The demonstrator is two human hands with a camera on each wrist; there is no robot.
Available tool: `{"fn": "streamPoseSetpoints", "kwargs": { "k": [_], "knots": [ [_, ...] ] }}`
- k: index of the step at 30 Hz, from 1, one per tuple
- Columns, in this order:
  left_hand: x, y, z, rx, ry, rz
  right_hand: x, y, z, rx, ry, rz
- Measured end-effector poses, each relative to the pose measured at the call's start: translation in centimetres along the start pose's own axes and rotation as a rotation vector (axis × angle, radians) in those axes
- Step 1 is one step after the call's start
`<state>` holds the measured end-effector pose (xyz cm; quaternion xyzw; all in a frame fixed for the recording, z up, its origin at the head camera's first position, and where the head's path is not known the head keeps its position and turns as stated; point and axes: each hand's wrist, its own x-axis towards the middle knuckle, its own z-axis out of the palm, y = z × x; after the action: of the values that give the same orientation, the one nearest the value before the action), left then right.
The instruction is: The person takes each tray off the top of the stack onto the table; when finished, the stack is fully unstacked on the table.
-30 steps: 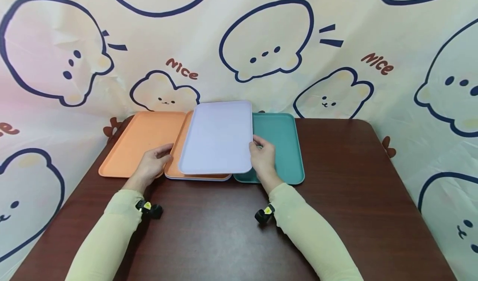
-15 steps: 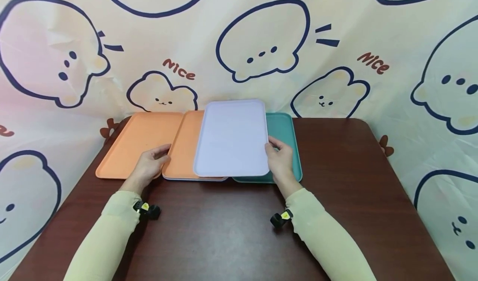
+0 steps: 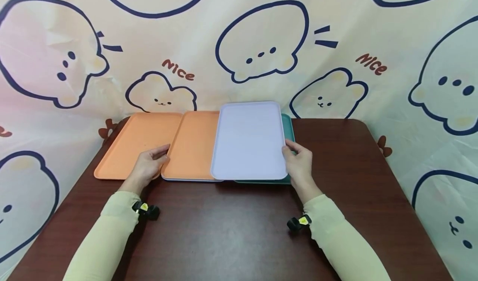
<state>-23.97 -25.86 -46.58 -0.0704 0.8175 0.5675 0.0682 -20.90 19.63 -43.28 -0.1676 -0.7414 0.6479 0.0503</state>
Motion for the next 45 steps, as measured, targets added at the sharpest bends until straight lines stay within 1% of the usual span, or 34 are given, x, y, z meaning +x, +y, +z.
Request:
{"fn": "streamPoseSetpoints", "kwargs": {
  "k": [4, 12, 18, 26, 36, 45],
  "knots": [
    [0.0, 0.0, 0.1, -0.008, 0.005, -0.003, 0.0, 0.0, -1.2, -0.017, 0.025, 0.009],
    [-0.1, 0.0, 0.0, -0.011, -0.005, 0.004, 0.5, 0.4, -3.7, 0.004, 0.064, -0.001],
    [-0.2, 0.0, 0.1, -0.003, -0.005, 0.011, 0.7, 0.5, -5.7, 0.017, 0.096, 0.029],
    [-0.4, 0.1, 0.2, 0.002, -0.003, 0.010, 1.1, 0.6, -8.5, -0.027, 0.150, 0.049],
    [-0.4, 0.1, -0.1, 0.023, -0.002, 0.016, 2.0, 1.1, -11.7, -0.103, 0.148, 0.107],
    [-0.3, 0.0, -0.1, -0.018, -0.019, 0.007, 3.3, 1.9, -15.1, -0.171, 0.184, 0.148]
  ]
}}
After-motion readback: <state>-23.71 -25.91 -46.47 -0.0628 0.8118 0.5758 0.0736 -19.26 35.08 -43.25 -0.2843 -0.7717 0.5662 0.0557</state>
